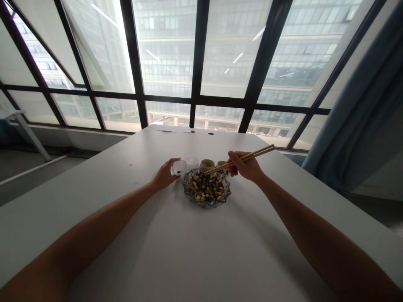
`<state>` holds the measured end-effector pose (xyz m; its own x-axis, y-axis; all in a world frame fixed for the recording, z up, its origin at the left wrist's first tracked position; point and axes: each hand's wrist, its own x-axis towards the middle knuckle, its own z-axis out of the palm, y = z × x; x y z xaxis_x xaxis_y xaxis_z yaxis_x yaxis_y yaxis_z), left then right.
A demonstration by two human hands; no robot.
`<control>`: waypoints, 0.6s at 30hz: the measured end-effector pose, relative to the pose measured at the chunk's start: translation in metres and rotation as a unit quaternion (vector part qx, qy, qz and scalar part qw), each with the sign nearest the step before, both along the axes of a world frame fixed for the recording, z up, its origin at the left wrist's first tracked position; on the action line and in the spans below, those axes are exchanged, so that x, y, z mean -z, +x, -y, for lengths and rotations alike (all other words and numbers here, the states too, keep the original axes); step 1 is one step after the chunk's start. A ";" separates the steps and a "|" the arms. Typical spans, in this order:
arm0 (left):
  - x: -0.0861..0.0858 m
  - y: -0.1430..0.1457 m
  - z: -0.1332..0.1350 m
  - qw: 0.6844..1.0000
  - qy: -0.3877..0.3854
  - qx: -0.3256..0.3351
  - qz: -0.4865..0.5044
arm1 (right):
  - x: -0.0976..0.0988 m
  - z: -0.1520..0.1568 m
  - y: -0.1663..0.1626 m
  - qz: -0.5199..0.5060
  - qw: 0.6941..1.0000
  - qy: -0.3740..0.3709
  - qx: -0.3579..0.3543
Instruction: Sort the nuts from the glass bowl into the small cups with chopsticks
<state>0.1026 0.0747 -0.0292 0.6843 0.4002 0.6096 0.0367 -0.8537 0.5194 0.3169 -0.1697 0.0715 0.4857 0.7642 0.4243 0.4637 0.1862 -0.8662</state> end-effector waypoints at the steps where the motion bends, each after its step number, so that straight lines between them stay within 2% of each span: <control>1: 0.001 0.001 -0.001 1.000 0.001 -0.005 0.002 | 0.000 0.000 -0.001 0.001 1.000 -0.002 0.001; 8: 0.008 0.003 -0.007 0.998 -0.022 -0.058 -0.005 | 0.000 0.001 0.002 0.026 0.999 -0.020 0.001; 14: 0.010 0.004 -0.010 0.987 -0.075 -0.120 -0.079 | 0.003 0.001 0.007 0.035 0.999 -0.035 -0.015; 18: 0.002 0.003 -0.008 0.990 -0.057 -0.117 -0.047 | 0.000 0.002 0.007 0.028 0.999 -0.039 -0.007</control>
<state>0.1061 0.0826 -0.0311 0.6158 0.6169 0.4901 0.2794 -0.7526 0.5963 0.3234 -0.1721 0.0715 0.4521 0.8022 0.3900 0.5100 0.1262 -0.8509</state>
